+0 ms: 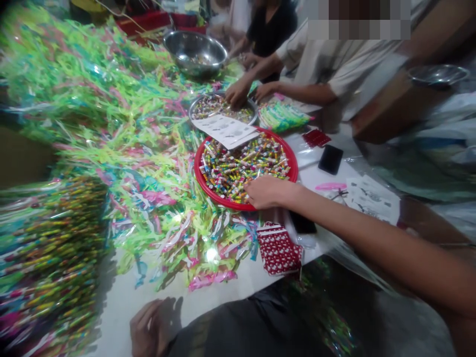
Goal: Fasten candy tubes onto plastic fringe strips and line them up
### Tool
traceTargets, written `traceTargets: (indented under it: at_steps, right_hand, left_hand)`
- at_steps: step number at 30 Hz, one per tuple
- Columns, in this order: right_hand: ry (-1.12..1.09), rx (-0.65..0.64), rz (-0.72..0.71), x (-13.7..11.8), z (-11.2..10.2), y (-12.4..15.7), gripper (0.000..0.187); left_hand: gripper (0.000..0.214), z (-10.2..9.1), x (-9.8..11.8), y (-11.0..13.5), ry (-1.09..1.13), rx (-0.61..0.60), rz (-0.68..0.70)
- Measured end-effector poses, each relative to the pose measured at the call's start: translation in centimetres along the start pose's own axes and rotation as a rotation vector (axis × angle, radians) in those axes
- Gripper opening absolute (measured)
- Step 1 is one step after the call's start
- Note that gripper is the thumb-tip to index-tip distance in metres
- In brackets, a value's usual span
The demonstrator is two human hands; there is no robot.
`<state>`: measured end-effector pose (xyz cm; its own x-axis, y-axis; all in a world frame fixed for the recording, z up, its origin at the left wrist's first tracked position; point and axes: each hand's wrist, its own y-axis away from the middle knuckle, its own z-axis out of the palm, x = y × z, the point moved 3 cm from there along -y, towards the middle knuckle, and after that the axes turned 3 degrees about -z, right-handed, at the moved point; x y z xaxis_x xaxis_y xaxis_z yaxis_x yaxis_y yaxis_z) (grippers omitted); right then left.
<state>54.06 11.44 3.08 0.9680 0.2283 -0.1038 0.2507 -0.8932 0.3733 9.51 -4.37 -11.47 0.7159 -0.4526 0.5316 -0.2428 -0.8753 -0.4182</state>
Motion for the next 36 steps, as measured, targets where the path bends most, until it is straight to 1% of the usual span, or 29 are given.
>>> traceTargets:
  at_steps: [2, 5, 8, 11, 13, 15, 17, 19, 21, 22, 24, 25, 27, 28, 29, 30, 33, 34, 35, 36]
  right_hand:
    - [-0.051, -0.014, 0.000, 0.1, 0.0, -0.1, 0.013]
    - [-0.111, -0.021, -0.006, 0.2, -0.1, -0.4, 0.008]
    - [-0.155, -0.006, -0.003, 0.3, -0.2, -0.5, 0.015]
    - [-0.179, 0.021, 0.020, 1.0, -0.5, 0.1, 0.018]
    - [-0.187, 0.046, 0.033, 1.5, -0.9, 1.1, 0.015]
    - [-0.201, 0.066, 0.030, 1.8, -1.6, 2.4, 0.017]
    - [-0.232, 0.080, 0.011, 1.3, -2.4, 4.0, 0.026]
    - [-0.291, 0.083, -0.030, -0.2, -3.0, 5.7, 0.036]
    - [-0.385, 0.066, -0.102, -2.6, -3.5, 7.2, 0.041]
    - [-0.443, 0.055, -0.146, -3.9, -3.5, 7.9, 0.042]
    - [-0.648, 0.005, -0.238, -6.4, -3.5, 8.8, 0.042]
    - [-0.760, -0.032, -0.262, -7.4, -3.2, 9.1, 0.041]
    - [-0.973, -0.108, -0.266, -9.0, -2.6, 9.3, 0.040]
    - [-1.067, -0.125, -0.254, -9.5, -2.1, 9.3, 0.040]
    - [-1.168, -0.126, -0.244, -10.0, -1.6, 9.2, 0.040]
    - [-1.284, -0.112, -0.237, -10.4, -1.1, 9.0, 0.040]
    - [-1.689, -0.050, -0.192, -11.6, 0.6, 8.3, 0.039]
    - [-1.795, -0.028, -0.168, -12.1, 1.1, 8.1, 0.040]
    - [-1.873, -0.006, -0.145, -12.6, 1.5, 7.8, 0.042]
    - [-1.926, 0.021, -0.129, -13.1, 1.9, 7.6, 0.045]
  left_hand:
    - [0.038, -0.2, 1.0, -1.5, 0.025, 0.044, 0.023]
    - [0.042, -0.3, 2.8, -4.8, 0.088, 0.115, 0.161]
    - [0.040, -0.5, 4.3, -8.3, 0.159, 0.164, 0.269]
    - [0.033, -0.8, 5.8, -11.2, 0.210, 0.189, 0.293]
    - [0.026, -1.0, 7.1, -12.7, 0.294, 0.168, 0.232]
    - [0.022, -0.9, 8.5, -14.0, 0.475, 0.125, 0.110]
    - [0.020, -0.2, 10.0, -15.1, 0.682, 0.058, -0.048]
    - [0.022, 0.8, 11.6, -16.3, 0.842, -0.039, -0.206]
    - [0.029, 1.8, 13.1, -17.6, 0.946, -0.186, -0.335]
    - [0.034, 2.2, 13.9, -18.3, 0.995, -0.258, -0.368]
    - [0.042, 2.3, 15.4, -19.6, 1.070, -0.382, -0.363]
    - [0.041, 2.0, 16.0, -20.1, 1.084, -0.430, -0.335]
    - [0.028, 1.2, 17.1, -20.6, 1.064, -0.478, -0.259]
    - [0.021, 0.7, 17.5, -20.7, 1.037, -0.466, -0.226]
    - [0.016, 0.1, 17.7, -20.7, 1.008, -0.423, -0.208]
    - [0.014, -0.4, 17.7, -20.6, 0.983, -0.349, -0.200]
    - [0.015, -1.6, 17.3, -19.9, 0.939, -0.062, -0.227]
    - [0.016, -1.8, 17.2, -19.7, 0.931, 0.003, -0.236]
    - [0.017, -1.9, 17.1, -19.5, 0.928, 0.038, -0.243]
    - [0.017, -1.9, 17.0, -19.4, 0.927, 0.047, -0.246]
